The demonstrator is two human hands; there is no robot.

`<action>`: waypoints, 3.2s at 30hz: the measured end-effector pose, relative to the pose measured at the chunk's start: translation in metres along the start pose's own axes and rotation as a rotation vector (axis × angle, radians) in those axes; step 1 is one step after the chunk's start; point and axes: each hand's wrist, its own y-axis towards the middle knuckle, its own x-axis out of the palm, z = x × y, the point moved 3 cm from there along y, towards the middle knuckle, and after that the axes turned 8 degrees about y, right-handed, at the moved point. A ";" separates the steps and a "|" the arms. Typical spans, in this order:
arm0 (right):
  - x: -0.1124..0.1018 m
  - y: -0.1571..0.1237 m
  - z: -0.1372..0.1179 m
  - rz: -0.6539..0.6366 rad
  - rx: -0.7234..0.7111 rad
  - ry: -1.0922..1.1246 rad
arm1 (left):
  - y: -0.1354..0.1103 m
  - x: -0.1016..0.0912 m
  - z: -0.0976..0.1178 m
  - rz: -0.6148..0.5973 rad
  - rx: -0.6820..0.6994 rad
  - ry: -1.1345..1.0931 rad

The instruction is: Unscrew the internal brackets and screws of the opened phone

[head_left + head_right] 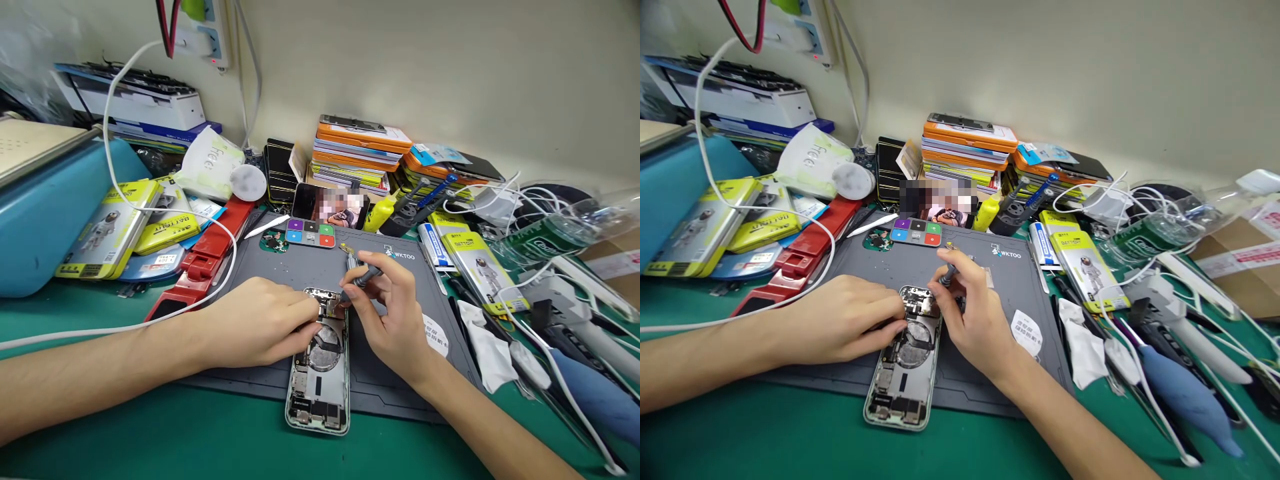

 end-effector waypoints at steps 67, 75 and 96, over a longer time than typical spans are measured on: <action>0.003 -0.005 -0.002 -0.082 -0.096 0.034 | 0.002 -0.003 -0.008 0.011 -0.119 -0.021; 0.002 -0.005 -0.003 -0.101 -0.109 0.035 | 0.000 0.002 -0.007 0.033 -0.077 -0.045; 0.000 -0.004 -0.002 -0.132 -0.150 0.020 | 0.002 0.002 -0.007 -0.027 -0.096 -0.096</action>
